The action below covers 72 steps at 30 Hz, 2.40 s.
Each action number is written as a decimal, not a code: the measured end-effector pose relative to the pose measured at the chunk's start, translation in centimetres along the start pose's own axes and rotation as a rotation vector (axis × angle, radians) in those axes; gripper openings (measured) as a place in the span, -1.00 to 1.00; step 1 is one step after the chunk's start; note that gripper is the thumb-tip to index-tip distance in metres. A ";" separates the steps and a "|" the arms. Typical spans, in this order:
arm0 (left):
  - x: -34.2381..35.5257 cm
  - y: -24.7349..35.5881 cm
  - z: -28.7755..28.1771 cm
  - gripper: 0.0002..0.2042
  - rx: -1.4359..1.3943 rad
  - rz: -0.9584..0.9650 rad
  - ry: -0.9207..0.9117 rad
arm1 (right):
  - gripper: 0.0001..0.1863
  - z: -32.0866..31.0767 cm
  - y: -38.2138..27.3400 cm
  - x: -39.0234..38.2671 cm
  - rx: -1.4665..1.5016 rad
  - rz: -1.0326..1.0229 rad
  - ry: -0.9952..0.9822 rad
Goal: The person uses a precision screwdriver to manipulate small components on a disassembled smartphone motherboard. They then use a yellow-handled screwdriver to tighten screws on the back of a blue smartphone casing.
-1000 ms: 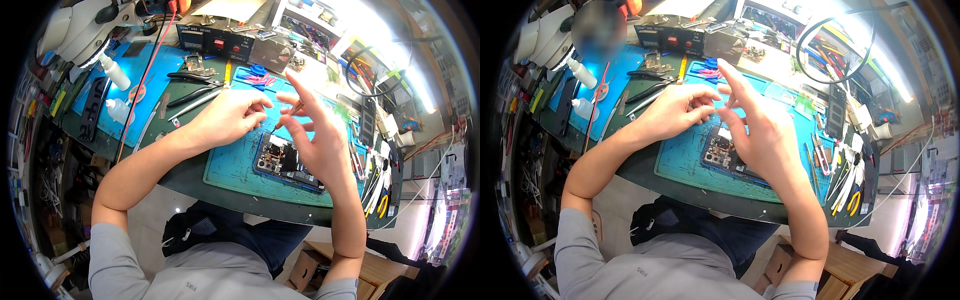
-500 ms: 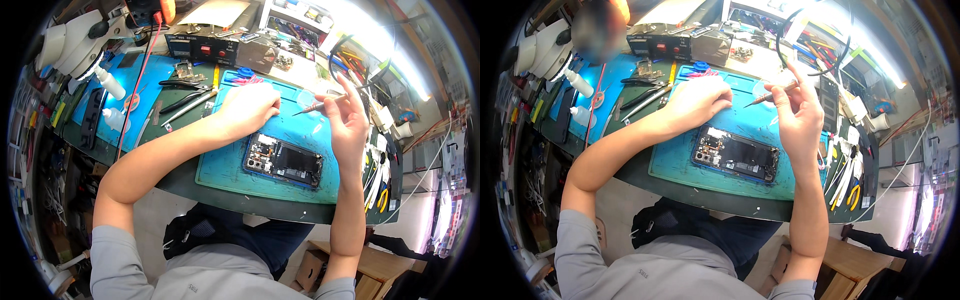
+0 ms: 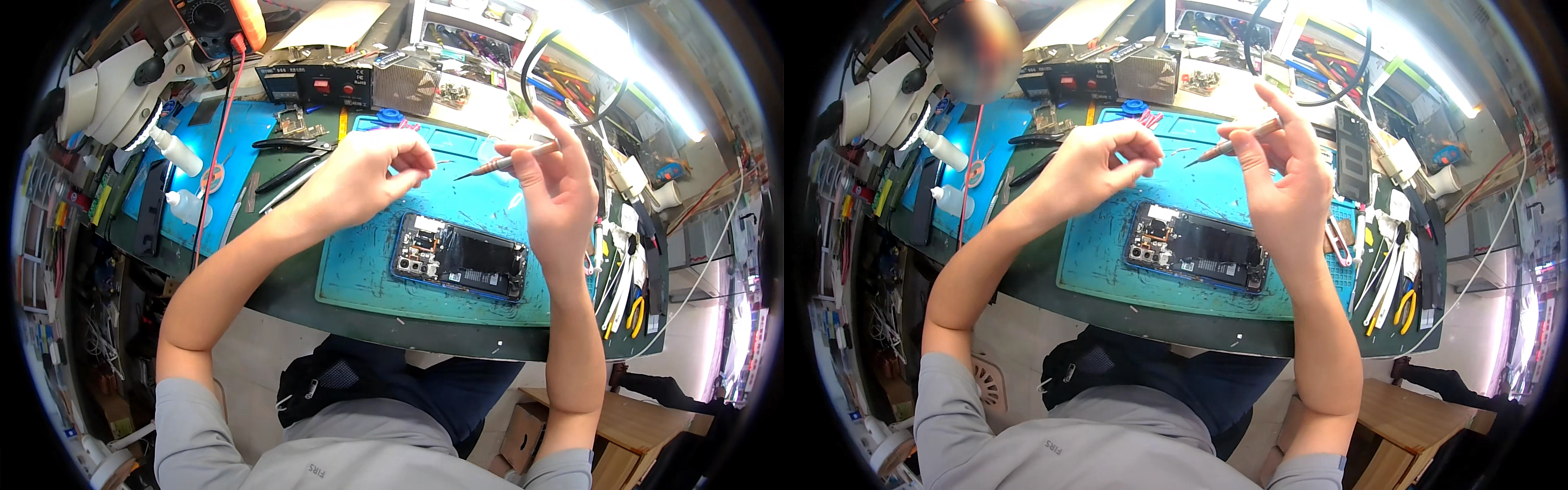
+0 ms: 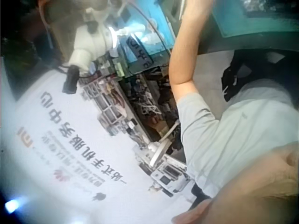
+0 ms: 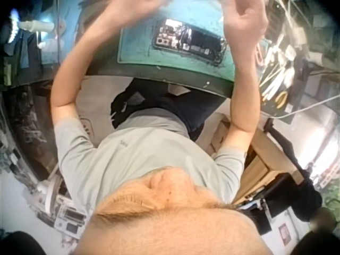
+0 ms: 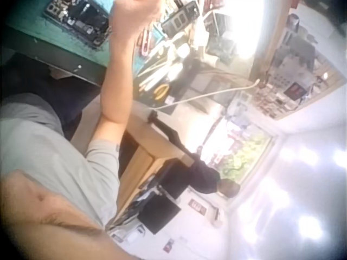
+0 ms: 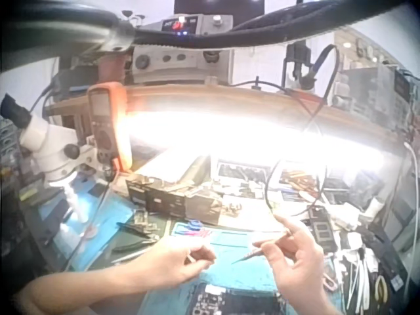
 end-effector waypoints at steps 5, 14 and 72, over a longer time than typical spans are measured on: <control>-0.5 1.1 0.7 -0.77 -0.051 0.062 0.025 | -0.50 1.3 -0.8 -0.5 -0.023 -0.056 -0.057; -0.6 1.2 0.9 -0.77 -0.064 0.102 0.011 | -0.49 2.1 -1.0 -0.7 -0.002 -0.067 -0.117; -9.6 3.4 1.3 -0.77 -0.142 0.043 0.124 | -0.44 5.8 -7.2 -6.6 -0.348 -0.249 -0.378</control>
Point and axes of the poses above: each hand's wrist, its own x-axis towards the middle knuckle, its own z-axis out of the palm, y = z × x, the point moved 10 cm from there along x, towards the middle knuckle, and after that the axes turned 4 degrees about -y, right-handed, at the moved point
